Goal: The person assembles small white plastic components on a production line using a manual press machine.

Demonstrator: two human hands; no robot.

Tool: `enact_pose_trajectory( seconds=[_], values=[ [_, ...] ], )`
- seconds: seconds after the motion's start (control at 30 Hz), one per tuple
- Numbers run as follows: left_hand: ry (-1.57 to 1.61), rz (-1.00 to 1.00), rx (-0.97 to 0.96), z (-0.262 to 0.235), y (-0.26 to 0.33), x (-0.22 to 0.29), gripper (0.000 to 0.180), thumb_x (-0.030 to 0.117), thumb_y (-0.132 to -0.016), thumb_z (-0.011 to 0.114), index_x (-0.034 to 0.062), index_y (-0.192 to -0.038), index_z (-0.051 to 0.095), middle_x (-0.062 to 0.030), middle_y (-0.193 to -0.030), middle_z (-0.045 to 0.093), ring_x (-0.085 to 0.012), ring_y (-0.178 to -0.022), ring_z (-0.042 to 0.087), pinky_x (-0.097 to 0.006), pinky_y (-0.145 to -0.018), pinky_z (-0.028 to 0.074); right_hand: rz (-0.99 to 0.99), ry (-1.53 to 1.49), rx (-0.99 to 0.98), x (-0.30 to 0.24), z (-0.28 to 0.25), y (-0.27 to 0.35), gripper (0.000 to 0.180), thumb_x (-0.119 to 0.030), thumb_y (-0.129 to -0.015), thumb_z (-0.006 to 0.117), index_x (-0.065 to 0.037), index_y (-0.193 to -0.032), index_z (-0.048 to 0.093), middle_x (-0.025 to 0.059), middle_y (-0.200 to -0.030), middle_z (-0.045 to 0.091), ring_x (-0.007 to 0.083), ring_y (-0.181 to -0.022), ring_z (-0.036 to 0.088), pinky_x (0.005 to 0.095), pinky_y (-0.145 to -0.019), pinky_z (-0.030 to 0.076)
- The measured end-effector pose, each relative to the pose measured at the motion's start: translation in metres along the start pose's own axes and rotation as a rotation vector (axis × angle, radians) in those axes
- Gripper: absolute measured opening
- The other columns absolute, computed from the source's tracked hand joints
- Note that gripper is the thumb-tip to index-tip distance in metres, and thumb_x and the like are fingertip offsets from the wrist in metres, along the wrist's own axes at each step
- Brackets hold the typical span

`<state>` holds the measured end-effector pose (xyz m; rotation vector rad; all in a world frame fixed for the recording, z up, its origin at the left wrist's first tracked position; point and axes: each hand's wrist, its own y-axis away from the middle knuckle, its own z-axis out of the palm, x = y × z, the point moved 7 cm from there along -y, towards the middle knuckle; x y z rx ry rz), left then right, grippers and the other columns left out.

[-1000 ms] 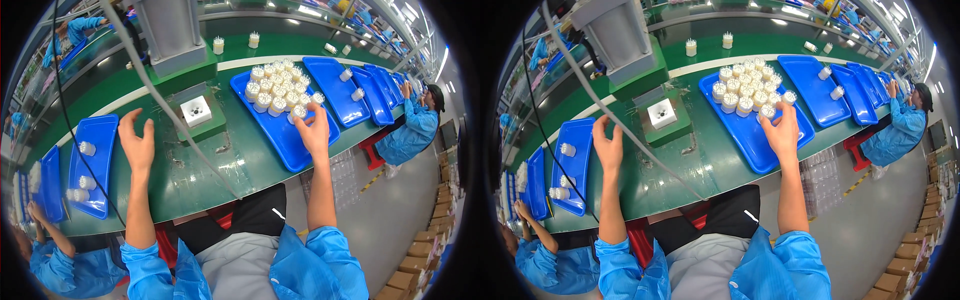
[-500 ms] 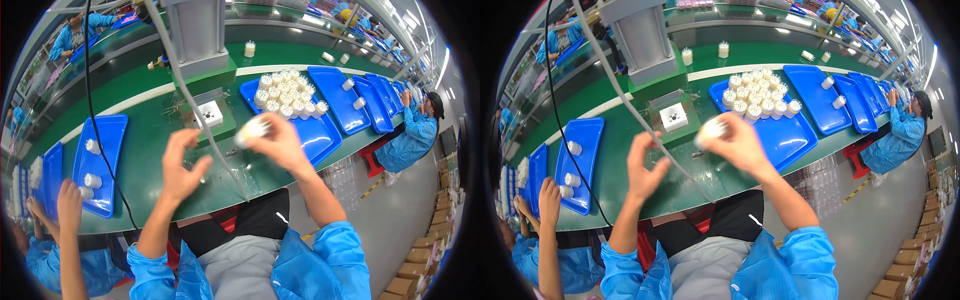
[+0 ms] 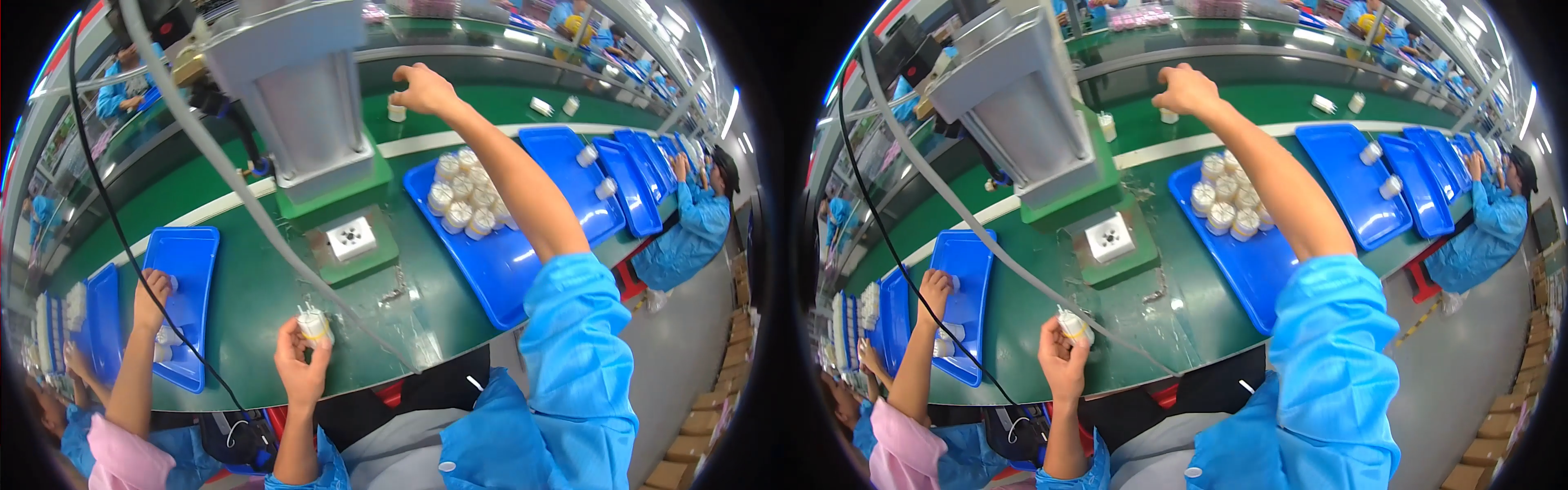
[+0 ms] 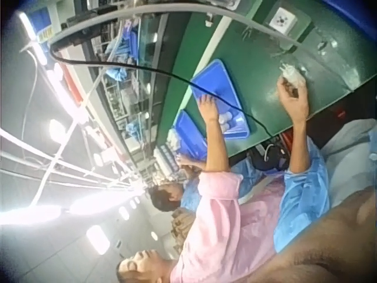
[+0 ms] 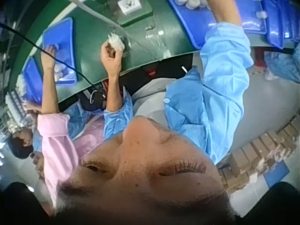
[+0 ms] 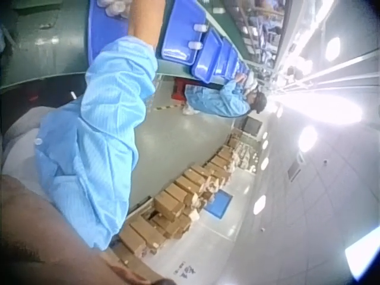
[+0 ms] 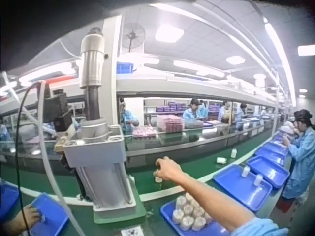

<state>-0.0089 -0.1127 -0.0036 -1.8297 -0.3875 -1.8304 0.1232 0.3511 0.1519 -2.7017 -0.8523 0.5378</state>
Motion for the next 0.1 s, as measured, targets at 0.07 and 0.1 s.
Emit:
enact_pose_trajectory(
  seconds=[0.07, 0.1],
  values=[
    [-0.076, -0.027, -0.003, 0.007, -0.006, 0.001, 0.049, 0.002, -0.086, 0.073, -0.0057, -0.129, 0.052, -0.0115, -0.111, 0.067, -0.0155, -0.095, 0.066, -0.029, -0.084, 0.053, -0.012, 0.128, -0.092, 0.022, 0.032, -0.039, 0.069, -0.047, -0.076, 0.076, -0.021, -0.137, 0.058, 0.0175, -0.141, 0.049, 0.0416, -0.129, 0.05, 0.0509, -0.104, 0.047],
    [-0.024, 0.004, -0.104, 0.043, -0.015, 0.003, 0.048, 0.002, -0.085, 0.074, -0.0058, -0.128, 0.054, -0.0114, -0.109, 0.068, -0.0153, -0.093, 0.066, -0.029, -0.082, 0.054, -0.107, 0.125, -0.044, 0.099, 0.015, -0.056, 0.069, -0.05, -0.076, 0.076, -0.021, -0.136, 0.059, 0.0188, -0.14, 0.049, 0.0453, -0.129, 0.047, 0.0542, -0.106, 0.046]
  ],
)
